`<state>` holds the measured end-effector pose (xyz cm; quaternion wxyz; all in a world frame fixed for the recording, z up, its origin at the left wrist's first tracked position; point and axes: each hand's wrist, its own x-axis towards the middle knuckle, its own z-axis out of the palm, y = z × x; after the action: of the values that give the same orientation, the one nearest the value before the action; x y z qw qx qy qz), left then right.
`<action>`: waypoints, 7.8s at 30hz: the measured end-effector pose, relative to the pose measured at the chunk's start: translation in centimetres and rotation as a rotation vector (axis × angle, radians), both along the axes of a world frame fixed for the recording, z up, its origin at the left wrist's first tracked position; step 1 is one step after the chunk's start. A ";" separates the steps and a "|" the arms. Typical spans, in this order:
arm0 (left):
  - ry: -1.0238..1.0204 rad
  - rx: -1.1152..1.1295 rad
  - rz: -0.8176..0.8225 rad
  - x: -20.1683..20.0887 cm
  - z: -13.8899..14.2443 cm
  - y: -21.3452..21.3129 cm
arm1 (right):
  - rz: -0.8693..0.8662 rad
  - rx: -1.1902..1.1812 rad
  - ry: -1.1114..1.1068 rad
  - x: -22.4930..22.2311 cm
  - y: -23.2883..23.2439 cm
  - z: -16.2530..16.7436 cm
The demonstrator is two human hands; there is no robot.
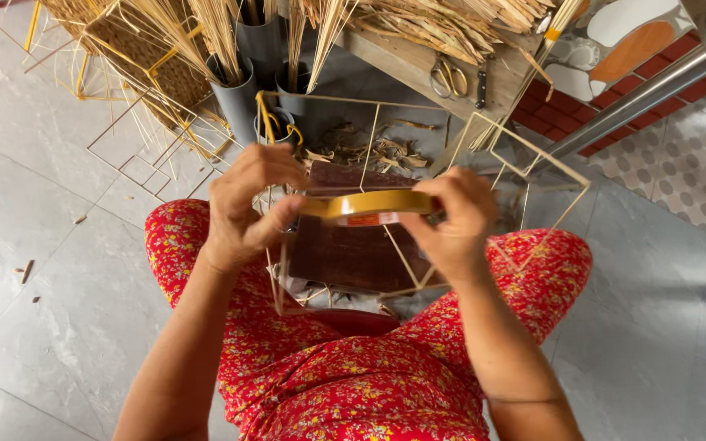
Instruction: The person sits on the floor holding a rectangular bamboo frame and wraps yellow adhesive tape around its edges, pulling out tape, pressing it along the bamboo bars, and cutting the tape with scissors. They rotate the frame to tape different sides and trim the tape end.
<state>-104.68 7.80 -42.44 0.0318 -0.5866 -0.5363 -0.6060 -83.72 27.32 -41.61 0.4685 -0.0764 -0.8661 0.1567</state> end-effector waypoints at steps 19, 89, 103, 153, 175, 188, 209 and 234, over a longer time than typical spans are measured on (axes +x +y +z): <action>-0.432 -0.219 -0.174 -4.4 -7.4 -3.4 | 0.247 0.020 -0.195 -4.1 -4.5 0.4; -0.643 -0.345 0.177 0.4 -4.4 -1.9 | -0.166 0.094 -0.538 7.6 15.4 -1.0; 0.024 -0.615 0.402 0.2 -0.8 -0.3 | 0.408 -0.260 -0.695 -4.3 6.2 -0.8; 0.262 -0.550 -0.066 12.6 -4.5 25.1 | -0.195 -0.610 0.044 13.0 19.0 -6.8; 0.375 -0.591 -0.074 18.9 2.8 23.0 | 0.385 -0.908 0.197 17.4 19.9 -10.5; 0.211 0.021 -0.615 12.8 9.8 7.2 | 0.269 -0.108 -0.123 15.0 4.2 9.5; -0.210 -0.251 -0.272 4.3 -0.6 -7.7 | 0.791 -0.156 -0.457 6.2 -7.4 6.1; -0.482 -0.355 -0.015 7.7 0.0 -8.8 | -0.113 0.090 -0.464 17.3 5.8 6.6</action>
<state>-96.98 -0.98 -42.45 -0.2041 -0.4261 -0.6217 -0.6247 -66.42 33.15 -35.04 0.2678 -0.1378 -0.9510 0.0699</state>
